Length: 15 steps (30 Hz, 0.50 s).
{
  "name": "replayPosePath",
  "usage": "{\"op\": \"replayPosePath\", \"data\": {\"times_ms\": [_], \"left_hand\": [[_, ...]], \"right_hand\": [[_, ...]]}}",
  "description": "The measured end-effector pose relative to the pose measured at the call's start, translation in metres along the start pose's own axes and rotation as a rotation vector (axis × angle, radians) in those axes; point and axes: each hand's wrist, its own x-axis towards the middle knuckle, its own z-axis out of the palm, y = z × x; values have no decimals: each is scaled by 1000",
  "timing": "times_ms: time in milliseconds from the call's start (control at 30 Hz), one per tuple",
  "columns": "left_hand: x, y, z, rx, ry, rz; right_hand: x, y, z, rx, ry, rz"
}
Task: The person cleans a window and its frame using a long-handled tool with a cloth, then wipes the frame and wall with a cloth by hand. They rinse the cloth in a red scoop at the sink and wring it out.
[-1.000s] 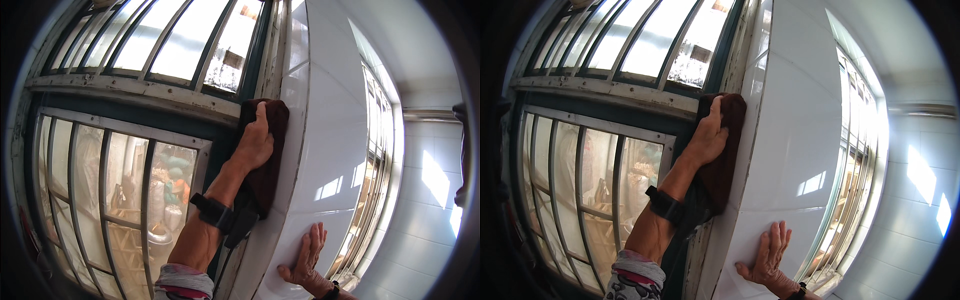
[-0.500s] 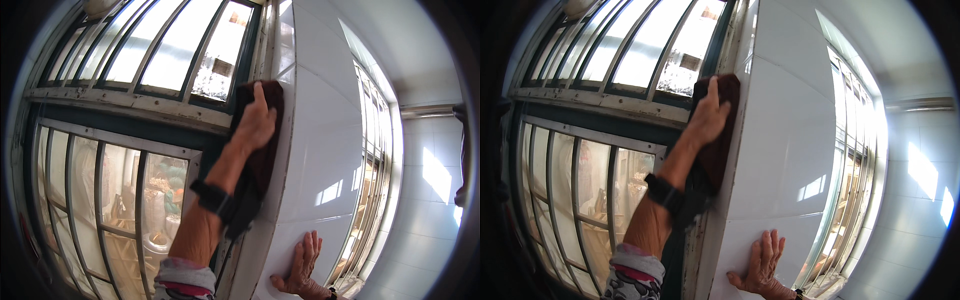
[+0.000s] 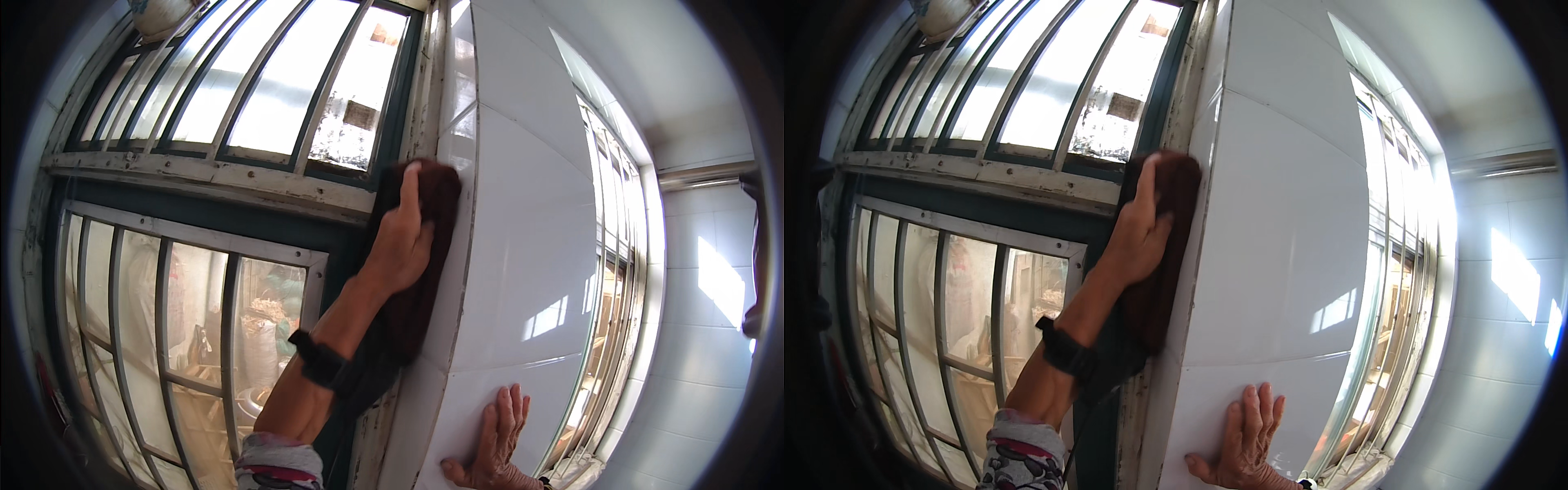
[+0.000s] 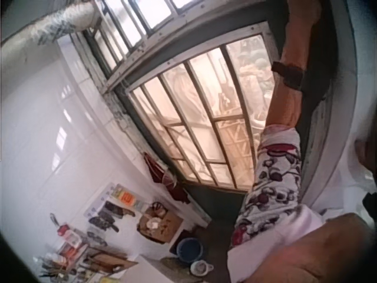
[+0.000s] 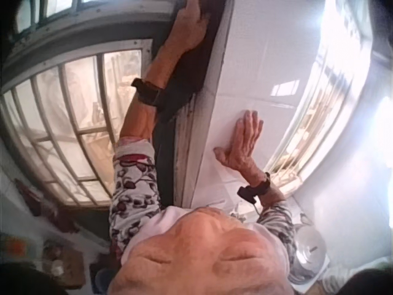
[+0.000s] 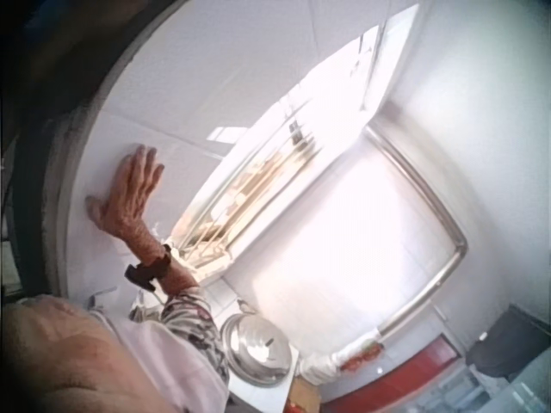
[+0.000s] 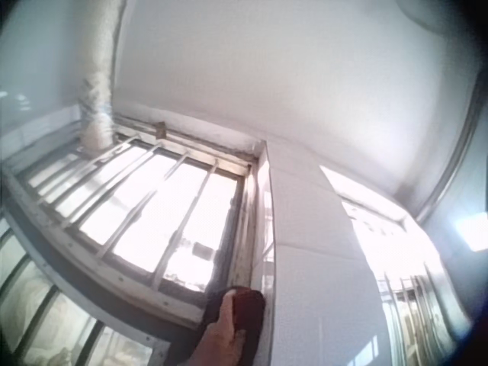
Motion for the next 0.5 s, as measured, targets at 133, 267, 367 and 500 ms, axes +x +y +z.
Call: {"op": "replayPosePath", "data": {"times_ms": [133, 267, 367, 500], "left_hand": [[81, -8, 8, 129, -77, -340], [82, -2, 7, 119, -55, -277], [16, 5, -3, -32, -72, -139], [-11, 16, -3, -118, -55, -20]], "right_hand": [[-3, 4, 0, 12, 11, -26], [-3, 3, -3, 11, 2, -23], [-2, 1, -3, -13, -9, -12], [1, 0, -2, -15, -3, -6]]}}
